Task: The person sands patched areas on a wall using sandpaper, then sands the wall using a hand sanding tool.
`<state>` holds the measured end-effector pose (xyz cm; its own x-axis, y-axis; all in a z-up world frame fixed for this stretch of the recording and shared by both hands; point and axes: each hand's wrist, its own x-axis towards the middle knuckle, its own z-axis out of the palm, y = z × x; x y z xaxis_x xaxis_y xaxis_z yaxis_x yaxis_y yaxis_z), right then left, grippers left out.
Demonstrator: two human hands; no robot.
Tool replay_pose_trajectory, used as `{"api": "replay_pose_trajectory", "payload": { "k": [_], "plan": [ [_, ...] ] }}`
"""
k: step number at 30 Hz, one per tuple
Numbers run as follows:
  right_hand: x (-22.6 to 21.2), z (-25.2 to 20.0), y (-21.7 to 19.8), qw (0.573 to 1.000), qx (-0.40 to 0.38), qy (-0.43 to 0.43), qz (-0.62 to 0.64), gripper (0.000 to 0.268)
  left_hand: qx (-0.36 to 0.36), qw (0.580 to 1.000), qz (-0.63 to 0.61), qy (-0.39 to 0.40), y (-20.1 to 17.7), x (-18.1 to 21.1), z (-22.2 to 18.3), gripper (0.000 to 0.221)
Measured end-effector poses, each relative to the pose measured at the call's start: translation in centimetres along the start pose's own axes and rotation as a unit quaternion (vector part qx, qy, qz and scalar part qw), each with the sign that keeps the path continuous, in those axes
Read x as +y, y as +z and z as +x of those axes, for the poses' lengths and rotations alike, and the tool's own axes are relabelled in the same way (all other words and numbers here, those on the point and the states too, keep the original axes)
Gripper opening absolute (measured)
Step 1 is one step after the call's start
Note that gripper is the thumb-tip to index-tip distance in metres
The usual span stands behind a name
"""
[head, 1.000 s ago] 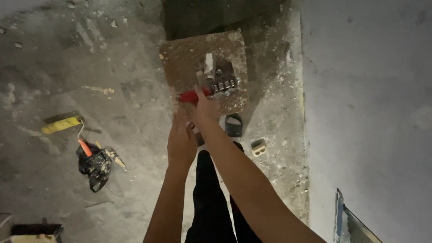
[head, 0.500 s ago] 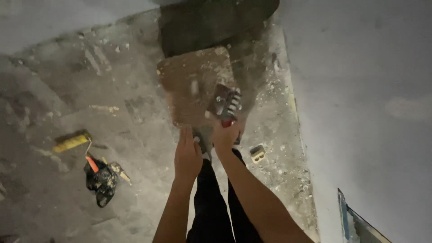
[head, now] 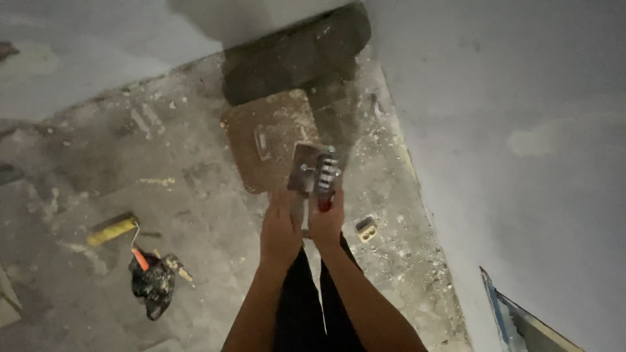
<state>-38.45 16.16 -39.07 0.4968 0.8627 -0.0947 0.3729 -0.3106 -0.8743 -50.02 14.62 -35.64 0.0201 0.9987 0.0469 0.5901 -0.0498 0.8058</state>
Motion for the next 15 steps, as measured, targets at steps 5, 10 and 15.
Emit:
{"api": "replay_pose_trajectory", "payload": {
  "k": [5, 10, 15],
  "plan": [
    [-2.3, -0.9, -1.4, 0.996, 0.012, 0.033, 0.08, 0.053, 0.0, 1.0, 0.007, 0.024, -1.3, 1.9, -0.8, 0.06],
    [-4.8, -2.6, -3.2, 0.993, 0.034, 0.082, 0.071, 0.052, 0.031, 0.999, -0.008, 0.03, -3.4, 4.6, -1.9, 0.052],
    [-8.7, -3.1, -4.0, 0.996, 0.031, 0.076, 0.038, 0.055, 0.042, 0.996, -0.037, 0.076, -6.0, 5.9, -1.4, 0.05]
  ]
}}
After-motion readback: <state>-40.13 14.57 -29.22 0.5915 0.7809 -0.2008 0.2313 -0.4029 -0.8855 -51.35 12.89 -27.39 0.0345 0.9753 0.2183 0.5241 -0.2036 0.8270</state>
